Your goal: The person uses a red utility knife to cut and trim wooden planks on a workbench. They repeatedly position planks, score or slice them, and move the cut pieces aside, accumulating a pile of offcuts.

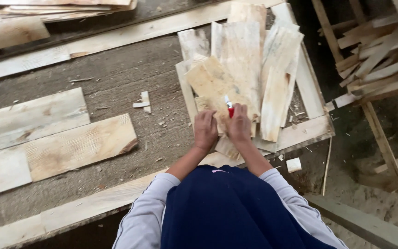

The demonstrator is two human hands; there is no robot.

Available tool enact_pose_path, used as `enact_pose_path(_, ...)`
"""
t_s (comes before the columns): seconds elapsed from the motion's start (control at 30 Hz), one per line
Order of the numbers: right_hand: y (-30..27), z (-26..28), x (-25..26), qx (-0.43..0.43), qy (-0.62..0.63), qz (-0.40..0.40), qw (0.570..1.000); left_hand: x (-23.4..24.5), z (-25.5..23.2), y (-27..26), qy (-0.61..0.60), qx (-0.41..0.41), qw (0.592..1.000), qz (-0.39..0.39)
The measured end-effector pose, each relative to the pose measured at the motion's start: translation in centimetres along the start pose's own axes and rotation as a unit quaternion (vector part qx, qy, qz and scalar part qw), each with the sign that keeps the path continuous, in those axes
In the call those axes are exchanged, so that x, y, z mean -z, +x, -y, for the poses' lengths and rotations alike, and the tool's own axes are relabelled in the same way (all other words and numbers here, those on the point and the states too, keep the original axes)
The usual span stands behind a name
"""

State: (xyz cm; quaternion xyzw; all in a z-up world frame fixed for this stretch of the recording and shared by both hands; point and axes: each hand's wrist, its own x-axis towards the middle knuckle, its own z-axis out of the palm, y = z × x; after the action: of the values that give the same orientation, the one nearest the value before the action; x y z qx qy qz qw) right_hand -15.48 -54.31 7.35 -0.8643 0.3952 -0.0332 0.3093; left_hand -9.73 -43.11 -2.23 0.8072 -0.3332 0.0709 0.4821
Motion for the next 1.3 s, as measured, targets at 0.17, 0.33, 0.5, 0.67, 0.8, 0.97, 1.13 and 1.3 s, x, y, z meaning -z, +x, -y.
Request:
enact_pose_path(0.17, 3.3, -10.7, 2.2, -0.136, -0.058, -0.015, 0.989, -3.3, -5.2, 0.5, 0.093, -0.082, 0.969, 0.212)
enact_pose_path(0.33, 3.5, -15.5, 3.1, -0.169, -0.101, 0.07, 0.978, -4.7, -6.2, -0.3, 0.228, -0.048, 0.888, 0.396)
enact_pose_path(0.5, 3.8, -17.6, 3.4, -0.096, -0.122, -0.01, 0.988, -5.4, -5.4, -1.1, 0.267, -0.16, 0.918, 0.247)
enact_pose_path(0.67, 3.8, -13.4, 7.3, -0.082, -0.091, -0.026, 0.992, -5.3, -5.2, -1.6, 0.275, -0.172, 0.921, 0.216)
enact_pose_path(0.8, 5.0, -15.9, 5.8, -0.128, -0.135, 0.056, 0.981, -4.9, -3.6, -3.0, 0.278, -0.166, 0.925, 0.2)
enact_pose_path(0.97, 5.2, -17.9, 3.8, -0.095, -0.123, -0.019, 0.988, -3.5, -1.9, -3.7, 0.3, -0.174, 0.925, 0.157)
enact_pose_path(1.13, 6.6, -17.2, 4.0, 0.016, -0.141, -0.209, 0.968, -3.2, -2.1, -3.7, 0.278, -0.134, 0.931, 0.193)
enact_pose_path(1.3, 6.0, -12.1, 4.0, 0.16, 0.026, -0.215, 0.963, -3.0, -1.8, -3.8, 0.28, -0.116, 0.92, 0.247)
